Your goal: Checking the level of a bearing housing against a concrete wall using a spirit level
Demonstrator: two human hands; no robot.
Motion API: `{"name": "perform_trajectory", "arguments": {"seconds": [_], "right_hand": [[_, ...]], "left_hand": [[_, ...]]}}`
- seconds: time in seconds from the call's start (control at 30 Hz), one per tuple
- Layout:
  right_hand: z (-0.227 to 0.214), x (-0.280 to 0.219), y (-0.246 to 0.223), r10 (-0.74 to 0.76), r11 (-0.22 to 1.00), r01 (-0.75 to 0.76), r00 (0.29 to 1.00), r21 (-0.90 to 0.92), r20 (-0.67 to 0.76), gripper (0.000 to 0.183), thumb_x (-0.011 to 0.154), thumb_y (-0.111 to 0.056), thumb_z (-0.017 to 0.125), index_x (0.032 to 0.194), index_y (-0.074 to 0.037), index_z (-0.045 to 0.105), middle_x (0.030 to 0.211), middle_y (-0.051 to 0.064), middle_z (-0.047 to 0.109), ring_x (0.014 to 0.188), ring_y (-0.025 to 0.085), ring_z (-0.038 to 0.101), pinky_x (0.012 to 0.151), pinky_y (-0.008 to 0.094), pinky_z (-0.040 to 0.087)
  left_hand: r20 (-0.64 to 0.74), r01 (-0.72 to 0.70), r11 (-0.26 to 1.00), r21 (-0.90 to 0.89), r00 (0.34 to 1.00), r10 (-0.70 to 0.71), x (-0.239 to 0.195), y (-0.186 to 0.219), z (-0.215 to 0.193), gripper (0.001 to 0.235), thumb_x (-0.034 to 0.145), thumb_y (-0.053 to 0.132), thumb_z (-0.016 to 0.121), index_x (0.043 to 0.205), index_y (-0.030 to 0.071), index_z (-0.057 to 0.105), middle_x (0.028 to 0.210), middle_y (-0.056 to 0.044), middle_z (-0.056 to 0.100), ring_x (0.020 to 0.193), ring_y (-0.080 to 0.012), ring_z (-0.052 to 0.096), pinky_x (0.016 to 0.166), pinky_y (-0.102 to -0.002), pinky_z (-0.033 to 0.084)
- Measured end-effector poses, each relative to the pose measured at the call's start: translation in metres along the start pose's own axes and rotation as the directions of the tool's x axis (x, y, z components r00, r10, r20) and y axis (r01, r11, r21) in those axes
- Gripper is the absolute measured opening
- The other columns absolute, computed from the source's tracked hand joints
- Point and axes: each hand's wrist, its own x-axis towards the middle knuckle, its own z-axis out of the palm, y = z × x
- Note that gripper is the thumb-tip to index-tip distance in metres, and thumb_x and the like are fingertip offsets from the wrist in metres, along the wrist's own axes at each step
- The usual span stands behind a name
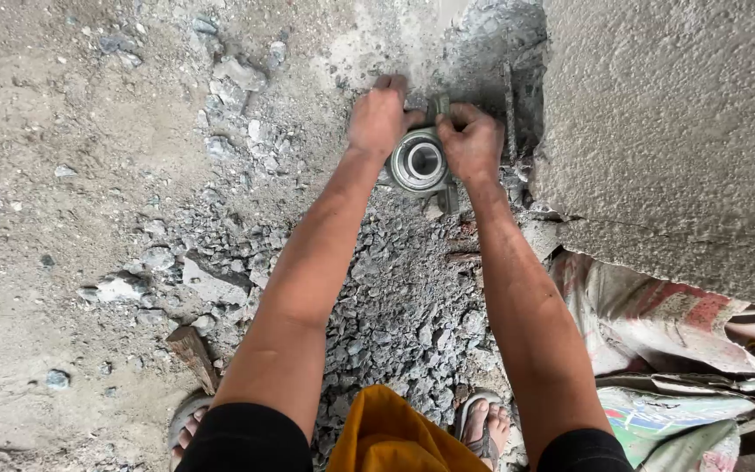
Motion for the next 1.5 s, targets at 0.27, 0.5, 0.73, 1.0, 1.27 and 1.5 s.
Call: {"name": "perform_trajectory", "arguments": {"seconds": [0.27,0.5,0.73,1.0,1.27,1.5], "right_hand": [[-0.004,-0.002,-0.003,0.021,1.0,-0.021,0.999,0.011,0.032,0.007,0.091,-0.013,0.072,0.09,-0.016,0.078,0.079,-0.006,0.076,0.064,0.007,0.067,0.061,0.028,0.059],[-0.004,0.0,-0.006,0.046,0.998,-0.047,0.998,0.032,0.043,0.008,0.09,-0.016,0.071,0.09,-0.015,0.078,0.08,-0.003,0.077,0.068,0.011,0.069,0.064,0.031,0.059],[-0.006,0.005,0.001,0.126,0.991,-0.129,0.988,0.033,0.092,0.008,0.092,-0.021,0.076,0.098,-0.015,0.077,0.092,-0.003,0.077,0.083,0.015,0.073,0.076,0.033,0.062],[-0.035,-0.041,0.018,-0.025,0.993,0.05,0.976,-0.109,0.218,0.051,0.102,-0.052,0.049,0.134,-0.014,0.057,0.125,0.01,0.072,0.111,0.035,0.069,0.085,0.048,0.058],[-0.04,-0.114,0.051,-0.026,0.999,0.018,0.983,0.042,0.182,0.064,0.078,-0.041,0.09,0.132,-0.018,0.065,0.111,0.013,0.071,0.107,0.036,0.07,0.093,0.05,0.059],[-0.04,-0.12,0.068,-0.183,0.983,0.176,0.968,0.054,0.169,0.042,0.084,-0.03,0.083,0.122,-0.015,0.073,0.114,0.017,0.072,0.108,0.044,0.068,0.091,0.054,0.059]], "left_hand": [[0.082,-0.127,0.992,0.005,0.989,0.126,0.008,-0.007,0.005,0.066,0.082,0.037,0.093,0.128,0.003,0.059,0.108,-0.015,0.07,0.078,-0.0269,0.077,0.066,-0.037,0.07],[0.091,-0.158,0.98,-0.12,0.981,0.17,0.008,-0.01,-0.006,0.048,0.083,0.029,0.094,0.11,0.006,0.061,0.105,-0.014,0.07,0.08,-0.0269,0.077,0.067,-0.033,0.069],[0.241,-0.063,0.969,-0.238,0.963,0.122,-0.003,-0.003,-0.048,0.029,0.09,0.004,0.082,0.109,0.014,0.062,0.106,-0.01,0.067,0.08,-0.0204,0.071,0.066,-0.033,0.067],[0.304,0.097,0.986,-0.136,0.951,-0.052,-0.049,-0.013,-0.071,0.026,0.087,0.001,0.065,0.109,0.014,0.063,0.087,-0.003,0.065,0.074,-0.0211,0.068,0.073,-0.041,0.062],[0.298,0.07,0.996,0.052,0.951,-0.082,-0.135,0.068,-0.096,0.11,0.074,0.024,0.092,0.161,0.001,0.028,0.157,-0.028,0.042,0.144,-0.0507,0.04,0.119,-0.065,0.035],[0.11,0.142,0.984,0.105,0.982,-0.153,-0.11,0.054,-0.021,0.127,0.062,0.033,0.1,0.162,0.003,0.027,0.159,-0.019,0.041,0.137,-0.0505,0.048,0.116,-0.058,0.046]]}}
